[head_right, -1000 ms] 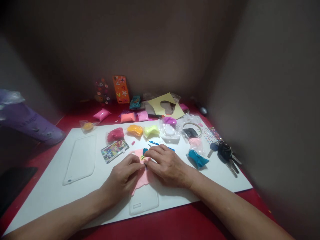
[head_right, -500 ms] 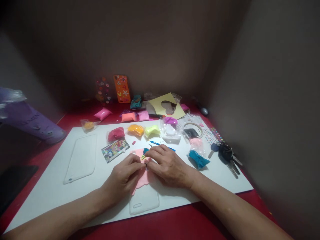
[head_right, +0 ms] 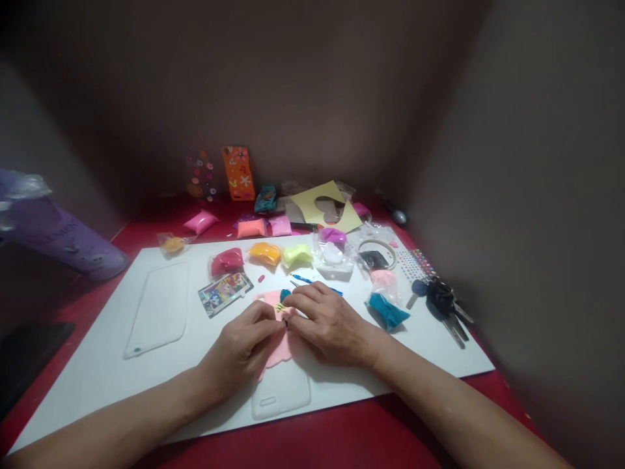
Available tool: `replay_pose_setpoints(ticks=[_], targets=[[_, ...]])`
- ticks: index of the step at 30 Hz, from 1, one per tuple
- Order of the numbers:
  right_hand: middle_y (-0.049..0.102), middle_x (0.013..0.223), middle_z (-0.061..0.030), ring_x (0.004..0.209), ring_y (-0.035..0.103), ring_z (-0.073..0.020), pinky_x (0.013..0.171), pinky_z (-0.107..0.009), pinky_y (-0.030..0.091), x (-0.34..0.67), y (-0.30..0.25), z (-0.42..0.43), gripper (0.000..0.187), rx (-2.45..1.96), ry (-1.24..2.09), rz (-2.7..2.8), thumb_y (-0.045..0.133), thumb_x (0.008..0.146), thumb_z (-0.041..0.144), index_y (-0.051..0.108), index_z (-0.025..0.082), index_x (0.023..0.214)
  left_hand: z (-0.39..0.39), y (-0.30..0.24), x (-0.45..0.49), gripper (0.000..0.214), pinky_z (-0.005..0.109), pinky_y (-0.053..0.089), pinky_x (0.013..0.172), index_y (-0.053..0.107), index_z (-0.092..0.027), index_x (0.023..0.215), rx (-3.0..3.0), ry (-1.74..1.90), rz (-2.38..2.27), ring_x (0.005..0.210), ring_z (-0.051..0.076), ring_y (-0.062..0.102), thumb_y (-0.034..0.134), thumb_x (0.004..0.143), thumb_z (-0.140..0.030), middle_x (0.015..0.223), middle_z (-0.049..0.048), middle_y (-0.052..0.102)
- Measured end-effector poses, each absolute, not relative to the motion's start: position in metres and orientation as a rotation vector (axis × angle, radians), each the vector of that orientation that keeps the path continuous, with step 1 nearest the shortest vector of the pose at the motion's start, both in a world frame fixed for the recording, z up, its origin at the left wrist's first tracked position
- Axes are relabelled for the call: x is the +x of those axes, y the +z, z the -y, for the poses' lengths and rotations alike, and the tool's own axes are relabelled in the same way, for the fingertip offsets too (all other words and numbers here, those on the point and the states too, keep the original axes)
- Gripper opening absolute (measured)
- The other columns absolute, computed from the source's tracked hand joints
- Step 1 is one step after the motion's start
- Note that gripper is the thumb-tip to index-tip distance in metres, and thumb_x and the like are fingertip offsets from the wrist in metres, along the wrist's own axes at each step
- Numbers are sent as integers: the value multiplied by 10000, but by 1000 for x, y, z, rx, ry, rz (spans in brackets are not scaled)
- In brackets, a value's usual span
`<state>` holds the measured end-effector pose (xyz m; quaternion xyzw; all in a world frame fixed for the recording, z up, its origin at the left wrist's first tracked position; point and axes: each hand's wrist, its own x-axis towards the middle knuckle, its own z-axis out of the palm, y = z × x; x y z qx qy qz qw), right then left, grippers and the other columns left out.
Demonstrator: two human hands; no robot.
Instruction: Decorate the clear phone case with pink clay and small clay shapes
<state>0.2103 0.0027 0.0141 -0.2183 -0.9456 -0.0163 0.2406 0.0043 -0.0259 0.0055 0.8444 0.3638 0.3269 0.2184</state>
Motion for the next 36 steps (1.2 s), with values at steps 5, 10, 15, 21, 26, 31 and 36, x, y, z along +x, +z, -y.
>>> replay_pose_setpoints(ticks=[5, 10, 15, 21, 26, 31, 36], targets=[[611, 1102, -120, 1025, 525, -256, 780, -421, 450, 210, 14, -3, 159, -584, -40, 2583, 480, 838, 78, 588, 148, 931, 27, 6, 4, 168, 241, 455, 629, 599, -135, 819, 2328, 904, -1015, 723, 138, 506, 450, 874, -80, 828, 54, 516], [611, 1105, -121, 1024, 528, -254, 773, -419, 454, 210, 13, -3, 158, -583, -41, 2578, 480, 844, 82, 592, 152, 930, 26, 6, 4, 168, 243, 463, 638, 600, -142, 867, 2351, 888, -1016, 730, 140, 509, 443, 876, -83, 829, 52, 512], [609, 1110, -121, 1033, 524, -260, 784, -422, 451, 210, 14, -3, 147, -573, -32, 2592, 487, 839, 86, 593, 145, 920, 27, 5, 4, 193, 234, 452, 610, 602, -137, 788, 2381, 878, -1018, 699, 130, 506, 439, 883, -98, 808, 49, 504], [621, 1079, -119, 1016, 537, -252, 771, -419, 458, 210, 16, -3, 142, -560, -35, 2579, 484, 841, 91, 596, 150, 905, 28, 4, 3, 197, 233, 445, 601, 611, -131, 771, 2393, 875, -1023, 692, 129, 505, 446, 871, -87, 804, 49, 498], [625, 1077, -122, 990, 541, -249, 770, -415, 457, 212, 19, -3, 119, -532, -11, 2573, 513, 836, 97, 602, 137, 904, 27, 3, 4, 186, 237, 444, 601, 618, -126, 775, 2399, 872, -1014, 692, 131, 504, 461, 855, -70, 804, 51, 500], [620, 1078, -122, 982, 543, -238, 778, -415, 451, 214, 21, -4, 141, -530, 6, 2580, 508, 831, 102, 597, 143, 933, 27, 3, 3, 187, 242, 452, 612, 637, -128, 843, 2382, 889, -999, 702, 134, 512, 460, 859, -72, 822, 57, 512], [627, 967, -105, 890, 539, -220, 726, -379, 426, 215, 25, -4, 105, -548, 25, 2644, 502, 847, 157, 596, 141, 892, 27, 4, 3, 182, 241, 453, 609, 634, -128, 836, 2371, 881, -1005, 703, 135, 516, 464, 853, -66, 821, 55, 515]])
